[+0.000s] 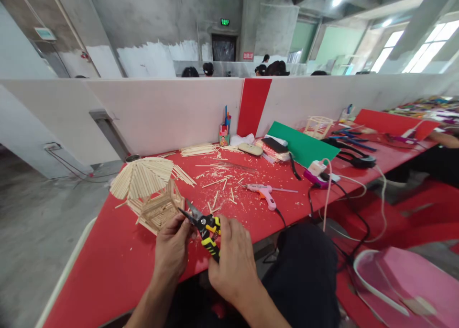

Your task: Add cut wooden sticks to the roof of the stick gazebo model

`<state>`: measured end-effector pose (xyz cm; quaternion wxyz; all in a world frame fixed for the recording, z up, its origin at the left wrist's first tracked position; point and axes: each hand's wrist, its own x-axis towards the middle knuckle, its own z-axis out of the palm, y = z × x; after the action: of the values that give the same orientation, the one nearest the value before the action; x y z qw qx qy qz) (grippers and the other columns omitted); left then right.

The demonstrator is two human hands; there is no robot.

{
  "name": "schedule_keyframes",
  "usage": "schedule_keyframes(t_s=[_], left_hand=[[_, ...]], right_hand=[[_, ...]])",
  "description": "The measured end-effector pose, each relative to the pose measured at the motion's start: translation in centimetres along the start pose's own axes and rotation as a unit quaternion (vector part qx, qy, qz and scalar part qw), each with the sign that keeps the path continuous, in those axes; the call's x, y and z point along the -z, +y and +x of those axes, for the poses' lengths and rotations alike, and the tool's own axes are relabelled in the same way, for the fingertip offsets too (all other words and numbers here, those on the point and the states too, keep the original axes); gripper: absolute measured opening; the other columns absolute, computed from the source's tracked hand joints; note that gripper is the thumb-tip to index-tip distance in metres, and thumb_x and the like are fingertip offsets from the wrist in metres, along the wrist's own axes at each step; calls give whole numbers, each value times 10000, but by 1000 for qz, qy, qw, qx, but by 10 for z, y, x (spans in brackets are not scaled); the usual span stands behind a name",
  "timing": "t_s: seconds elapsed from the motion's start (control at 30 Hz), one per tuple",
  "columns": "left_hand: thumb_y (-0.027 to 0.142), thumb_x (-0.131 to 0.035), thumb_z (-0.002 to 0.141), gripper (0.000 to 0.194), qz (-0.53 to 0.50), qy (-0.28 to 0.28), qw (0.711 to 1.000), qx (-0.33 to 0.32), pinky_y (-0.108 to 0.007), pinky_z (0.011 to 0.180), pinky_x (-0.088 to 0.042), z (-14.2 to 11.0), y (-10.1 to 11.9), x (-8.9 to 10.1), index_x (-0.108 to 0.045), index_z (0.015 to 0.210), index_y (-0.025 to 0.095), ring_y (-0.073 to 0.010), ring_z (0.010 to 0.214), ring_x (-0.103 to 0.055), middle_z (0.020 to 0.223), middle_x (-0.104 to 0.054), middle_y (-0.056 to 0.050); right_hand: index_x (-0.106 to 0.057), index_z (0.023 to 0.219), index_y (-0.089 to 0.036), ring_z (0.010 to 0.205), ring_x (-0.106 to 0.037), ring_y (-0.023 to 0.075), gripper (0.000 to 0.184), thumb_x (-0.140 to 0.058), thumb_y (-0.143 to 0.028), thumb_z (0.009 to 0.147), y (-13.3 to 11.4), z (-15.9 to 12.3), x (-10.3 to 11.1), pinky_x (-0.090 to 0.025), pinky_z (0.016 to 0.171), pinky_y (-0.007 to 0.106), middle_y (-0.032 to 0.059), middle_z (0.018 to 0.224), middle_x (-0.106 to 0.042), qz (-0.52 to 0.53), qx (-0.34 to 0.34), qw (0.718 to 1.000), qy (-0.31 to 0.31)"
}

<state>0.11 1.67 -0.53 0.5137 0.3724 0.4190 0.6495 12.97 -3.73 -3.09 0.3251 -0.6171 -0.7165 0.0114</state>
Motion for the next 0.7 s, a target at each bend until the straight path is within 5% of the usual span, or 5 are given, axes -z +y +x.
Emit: schedule_keyframes(t_s=[0.3,0.5,0.7], left_hand=[[190,-594,758,147,214,-52,963,-155,-193,469,-405,0,18,4,-641,619,174,-100,486,-499,551,-557,27],[158,-521,791,205,317,-70,927,-189,-211,524,-414,2,27,13,-606,605,179,-124,552,-527,579,-569,10],[176,-515,806,216,326,-84,923,-184,-223,523,-416,1,24,18,-586,602,180,-127,546,-528,590,-572,4]], right_hand=[[-235,1396,-117,1198,-424,355,761,-537,-208,704,1,-1,2,-385,964,548,196,1274,-468,-51,14,999,13],[-238,1395,-106,1197,-432,357,775,-529,-193,682,-2,-1,-2,-382,964,546,205,1289,-466,-51,13,999,-7],[-264,1380,-124,1216,-425,333,762,-502,-159,656,-1,-6,-7,-369,988,523,183,1295,-479,-19,3,1000,-21]])
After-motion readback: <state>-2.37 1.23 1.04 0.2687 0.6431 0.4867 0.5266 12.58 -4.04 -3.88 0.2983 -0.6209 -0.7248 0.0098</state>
